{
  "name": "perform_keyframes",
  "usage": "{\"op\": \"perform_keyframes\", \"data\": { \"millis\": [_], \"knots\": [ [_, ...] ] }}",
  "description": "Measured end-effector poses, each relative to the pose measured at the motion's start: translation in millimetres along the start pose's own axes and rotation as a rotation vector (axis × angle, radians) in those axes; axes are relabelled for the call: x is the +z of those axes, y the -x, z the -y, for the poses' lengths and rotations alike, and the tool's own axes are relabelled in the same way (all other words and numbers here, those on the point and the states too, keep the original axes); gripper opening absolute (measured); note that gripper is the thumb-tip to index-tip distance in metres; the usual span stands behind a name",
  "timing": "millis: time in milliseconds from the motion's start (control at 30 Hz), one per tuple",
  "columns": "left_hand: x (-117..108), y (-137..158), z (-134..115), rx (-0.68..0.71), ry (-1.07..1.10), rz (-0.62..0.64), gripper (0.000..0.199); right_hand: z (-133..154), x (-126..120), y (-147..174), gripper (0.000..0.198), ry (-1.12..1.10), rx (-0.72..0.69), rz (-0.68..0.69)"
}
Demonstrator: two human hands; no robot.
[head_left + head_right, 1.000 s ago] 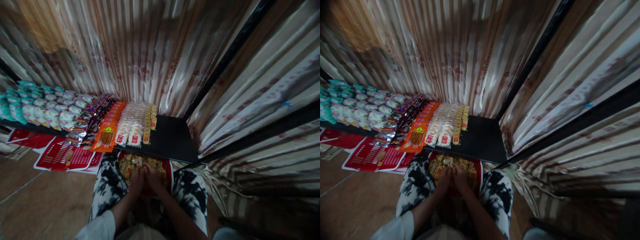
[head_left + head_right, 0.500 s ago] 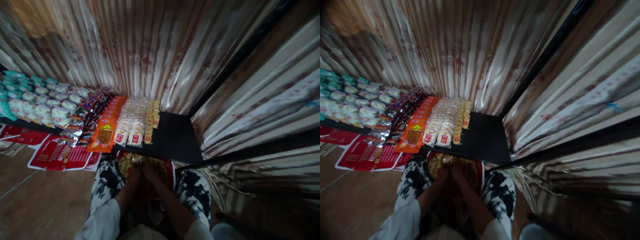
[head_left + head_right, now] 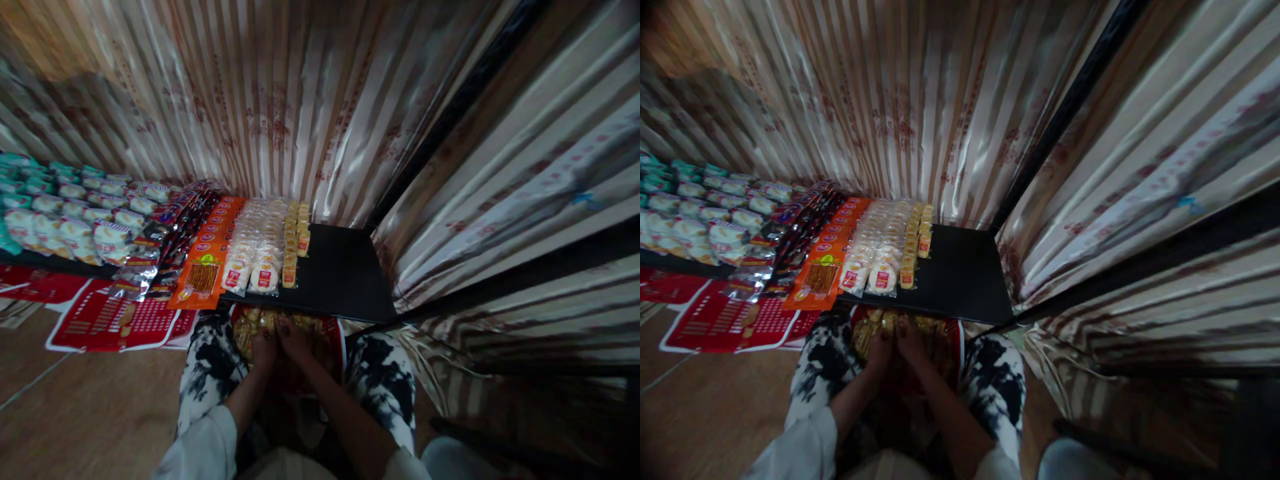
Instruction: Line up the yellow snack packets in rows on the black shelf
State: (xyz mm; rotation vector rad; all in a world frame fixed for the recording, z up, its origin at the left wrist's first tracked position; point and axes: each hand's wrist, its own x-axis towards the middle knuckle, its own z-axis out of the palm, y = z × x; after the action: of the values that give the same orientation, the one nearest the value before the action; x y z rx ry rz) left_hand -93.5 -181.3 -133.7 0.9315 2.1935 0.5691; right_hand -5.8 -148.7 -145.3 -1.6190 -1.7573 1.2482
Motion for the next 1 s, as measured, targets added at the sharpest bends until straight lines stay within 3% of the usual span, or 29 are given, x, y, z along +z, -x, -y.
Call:
{"op": "perform_keyframes", "data": {
  "millis": [167,433,667,800,1000],
  "knots": [
    [-4,18,4,0.086,0.071,-0.067,0.028,10,-7,18,0.029,-0.222,-0.008,-0.035],
    [-6,46,15,0.437,0.087,-0.176,0.027,26,-23,48,0.041,-0.523,0.036,-0.056],
    [-21,51,9,0.796,0.018,-0.238,0.033,36,-50,61,0.041,-0.703,0.100,-0.110],
    [-31,54,-3,0.868,0.007,-0.246,0.031,40,-64,63,0.042,-0.858,0.163,-0.128],
    [-36,57,-20,0.911,0.098,-0.202,0.038,47,-83,61,0.033,-0.934,0.141,-0.143]
  ]
}}
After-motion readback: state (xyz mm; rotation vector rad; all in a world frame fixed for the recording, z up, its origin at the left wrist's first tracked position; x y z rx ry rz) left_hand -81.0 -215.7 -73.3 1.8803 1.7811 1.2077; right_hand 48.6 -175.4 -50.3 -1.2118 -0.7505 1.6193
